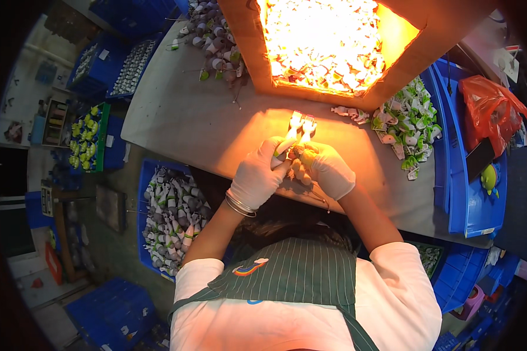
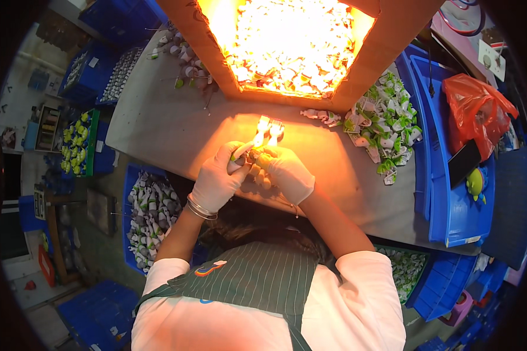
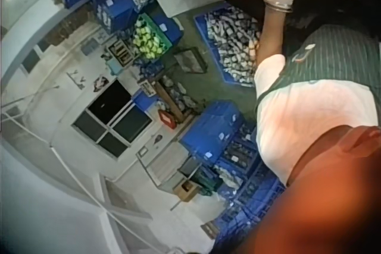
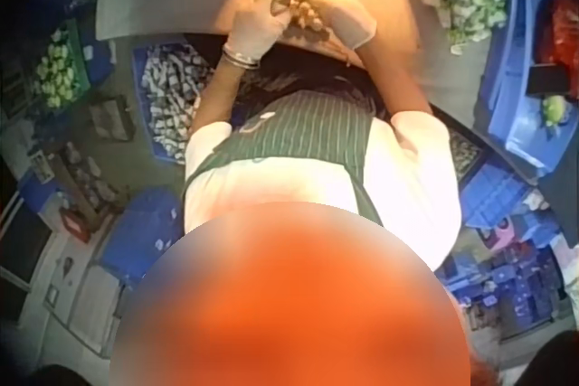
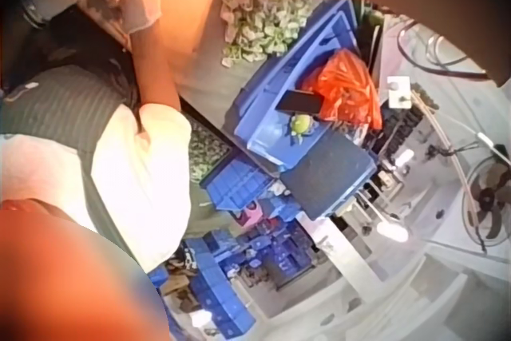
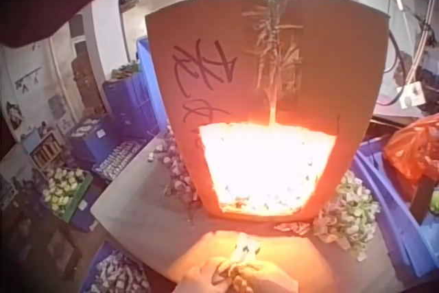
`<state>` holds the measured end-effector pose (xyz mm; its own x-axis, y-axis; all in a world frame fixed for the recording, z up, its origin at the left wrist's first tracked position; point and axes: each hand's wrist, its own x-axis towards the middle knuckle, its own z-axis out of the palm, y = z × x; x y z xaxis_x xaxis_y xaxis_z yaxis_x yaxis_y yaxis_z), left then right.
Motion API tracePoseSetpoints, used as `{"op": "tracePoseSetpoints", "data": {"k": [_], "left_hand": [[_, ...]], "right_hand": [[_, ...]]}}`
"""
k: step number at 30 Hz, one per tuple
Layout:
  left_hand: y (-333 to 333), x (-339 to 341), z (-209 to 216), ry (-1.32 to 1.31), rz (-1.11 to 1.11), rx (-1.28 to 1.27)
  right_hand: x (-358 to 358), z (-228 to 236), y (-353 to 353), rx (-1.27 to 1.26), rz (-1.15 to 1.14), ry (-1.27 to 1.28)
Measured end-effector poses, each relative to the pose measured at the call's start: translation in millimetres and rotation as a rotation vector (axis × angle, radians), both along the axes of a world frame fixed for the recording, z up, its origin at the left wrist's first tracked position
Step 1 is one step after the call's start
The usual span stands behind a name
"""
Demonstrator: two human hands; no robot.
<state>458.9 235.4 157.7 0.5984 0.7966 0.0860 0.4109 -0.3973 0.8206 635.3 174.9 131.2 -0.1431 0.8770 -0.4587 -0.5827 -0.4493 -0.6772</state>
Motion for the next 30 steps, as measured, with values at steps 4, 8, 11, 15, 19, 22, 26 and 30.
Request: {"op": "tracePoseSetpoints", "data": {"k": [4, 8, 11, 15, 19, 22, 26, 30], "left_hand": [[2, -1, -11, 0.07, 0.017, 0.221], [2, -2, -16, 0.096, 0.013, 0.328], [-2, -4, -15, 0.112, 0.046, 0.129], [-5, 0, 0, 0.043, 0.059, -0.203], [-4, 2, -7, -0.172, 0.12, -0.603], [-3, -1, -12, -0.157, 0.077, -0.382], [-2, 0, -8, -0.098, 0.007, -0.249], [-1, -1, -22, -0.108, -0.137, -0.08]], "right_hand": [[-2, 3, 3, -0.006, -0.039, 0.096], [-1, 1, 5, 0.085, -0.039, -0.111], [-13, 0, 5, 0.241, -0.12, -0.458], [-20, 6, 9, 0.748, -0.321, -1.304], [-20, -9, 20, 0.785, -0.384, -1.367], [-17, -5, 25, 0.536, -0.29, -1.005], [-6, -8, 21, 0.515, -0.143, -0.973], [5, -12, 13, 0.539, -0.048, -1.01]]}}
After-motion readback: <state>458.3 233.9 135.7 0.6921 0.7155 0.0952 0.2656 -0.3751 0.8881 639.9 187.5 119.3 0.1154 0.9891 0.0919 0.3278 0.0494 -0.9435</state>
